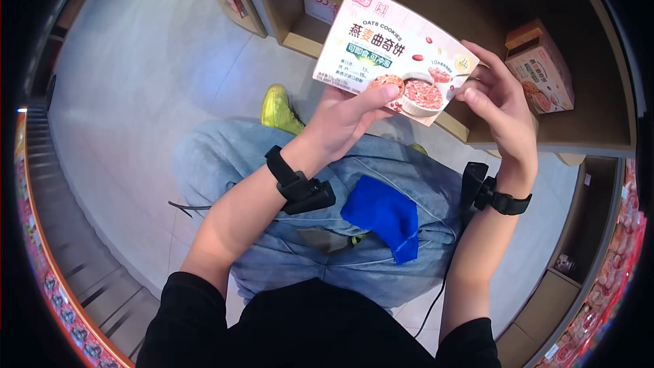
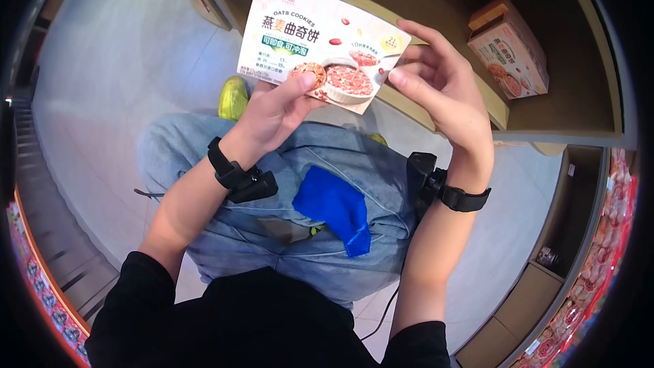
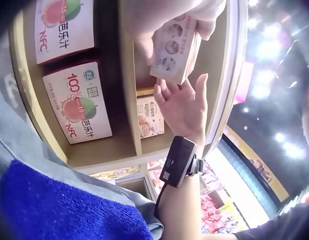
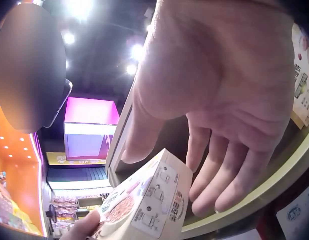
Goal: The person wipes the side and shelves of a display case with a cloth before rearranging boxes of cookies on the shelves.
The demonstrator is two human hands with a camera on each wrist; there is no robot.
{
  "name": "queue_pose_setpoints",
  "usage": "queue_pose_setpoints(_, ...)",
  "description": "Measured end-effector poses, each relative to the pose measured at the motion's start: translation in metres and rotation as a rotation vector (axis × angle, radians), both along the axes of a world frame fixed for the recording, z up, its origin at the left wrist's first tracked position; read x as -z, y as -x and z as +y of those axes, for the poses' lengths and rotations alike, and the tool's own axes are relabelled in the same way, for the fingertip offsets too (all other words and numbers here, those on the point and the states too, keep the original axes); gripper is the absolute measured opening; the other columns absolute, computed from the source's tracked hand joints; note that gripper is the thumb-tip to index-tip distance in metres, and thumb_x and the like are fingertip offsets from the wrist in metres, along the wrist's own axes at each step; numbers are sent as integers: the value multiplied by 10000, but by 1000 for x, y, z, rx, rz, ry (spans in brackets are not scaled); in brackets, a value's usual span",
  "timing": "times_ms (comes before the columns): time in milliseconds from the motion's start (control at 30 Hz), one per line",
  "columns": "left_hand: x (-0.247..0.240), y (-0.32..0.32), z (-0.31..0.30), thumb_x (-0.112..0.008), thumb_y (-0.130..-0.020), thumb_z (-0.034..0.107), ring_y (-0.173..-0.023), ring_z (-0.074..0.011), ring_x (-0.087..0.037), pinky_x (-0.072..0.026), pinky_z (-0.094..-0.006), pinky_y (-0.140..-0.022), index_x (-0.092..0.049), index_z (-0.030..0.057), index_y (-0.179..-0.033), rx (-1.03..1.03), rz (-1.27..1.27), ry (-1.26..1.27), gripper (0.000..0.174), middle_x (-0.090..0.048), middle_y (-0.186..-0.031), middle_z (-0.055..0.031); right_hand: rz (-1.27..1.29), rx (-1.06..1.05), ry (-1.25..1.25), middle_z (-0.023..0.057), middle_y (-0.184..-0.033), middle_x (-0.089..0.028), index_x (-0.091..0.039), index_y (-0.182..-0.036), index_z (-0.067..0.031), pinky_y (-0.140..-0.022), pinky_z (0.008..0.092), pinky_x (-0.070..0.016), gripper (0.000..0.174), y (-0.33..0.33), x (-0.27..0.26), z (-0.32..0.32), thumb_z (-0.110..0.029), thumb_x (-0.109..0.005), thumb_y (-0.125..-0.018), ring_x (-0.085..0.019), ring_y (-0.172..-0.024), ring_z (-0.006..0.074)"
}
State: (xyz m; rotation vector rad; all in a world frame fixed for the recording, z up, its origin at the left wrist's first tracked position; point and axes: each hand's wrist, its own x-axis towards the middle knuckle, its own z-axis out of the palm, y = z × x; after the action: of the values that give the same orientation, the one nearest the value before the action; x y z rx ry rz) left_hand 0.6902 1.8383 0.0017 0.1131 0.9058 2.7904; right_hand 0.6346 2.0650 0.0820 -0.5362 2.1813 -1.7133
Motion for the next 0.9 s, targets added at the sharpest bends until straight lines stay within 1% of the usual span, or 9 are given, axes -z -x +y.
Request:
queue_pose_setpoints(267,4,-4,6,-687,-896,60,-1232,-237,-565,-509,-412,-1017,-447,19,-1381,34,7,15,542,-552,-1338,-135,1,66,48,143,-1226,-629,-457,-1397,22,-966,360,-498,757,2,16,-18,-145,-845,-768,-620,-1103,211)
queue_pose_setpoints(567,1,1,5,-712,-858,32,-1090,-173,-633,-528,-323,-924,-559,14,-1270,-109,44,129,440,-638,-1221,-93,-6,95,61,148,-1223,-627,-441,-1406,18,-927,314,-506,723,4,21,-19,-116,-815,-801,-617,-1101,192)
queue_pose_setpoints(600,3,2,4,-737,-830,38,-1087,-190,-633,-527,-333,-919,-568,16,-1249,-166,102,246,452,-642,-1206,-101,-6,90,57,148,-1223,-627,-441,-1406,18,-927,314,-506,723,4,20,-19,-116,-815,-801,-617,-1101,192)
queue_pose_setpoints(667,10,4,2,-762,-802,43,-1083,-208,-634,-525,-344,-914,-578,18,-1228,-226,159,361,465,-647,-1192,-110,-108,227,-61,168,-1243,-615,-378,-1460,17,-959,338,-482,885,5,18,-19,-258,-862,-771,-607,-1130,223)
queue_pose_setpoints(700,16,4,0,-786,-760,54,-1077,-245,-629,-522,-360,-910,-587,33,-1210,-461,356,683,492,-635,-1181,-118,-107,225,-63,168,-1243,-615,-378,-1460,17,-959,338,-482,885,4,19,-18,-258,-862,-771,-607,-1130,223)
queue_pose_setpoints(767,12,3,-2,-827,-670,89,-1098,-351,-590,-513,-411,-908,-619,89,-1177,-797,653,1141,548,-574,-1177,-147,60,-48,19,194,-1272,-597,-308,-1506,16,-1003,359,-445,1123,-1,23,-12,-526,-865,-697,-590,-1167,261)
queue_pose_setpoints(800,17,5,-1,-820,-678,72,-1138,-362,-564,-502,-420,-926,-638,128,-1172,-819,671,1158,529,-546,-1208,-136,61,-44,12,194,-1272,-597,-308,-1506,16,-1003,359,-445,1123,-1,24,-11,-526,-865,-697,-590,-1167,261)
queue_pose_setpoints(867,19,2,2,-818,-680,82,-1180,-370,-532,-481,-445,-948,-651,153,-1171,-901,693,1248,523,-550,-1215,-135,26,-66,166,217,-1296,-581,-276,-1528,3,-1034,373,-417,1308,-5,26,-17,-735,-811,-590,-570,-1200,284)
queue_pose_setpoints(900,20,3,2,-818,-680,82,-1180,-370,-532,-481,-445,-948,-651,153,-1171,-900,692,1239,523,-550,-1215,-135,8,-66,220,222,-1314,-570,-318,-1512,-1,-1026,356,-421,1191,-9,19,-24,-704,-776,-667,-562,-1210,270)
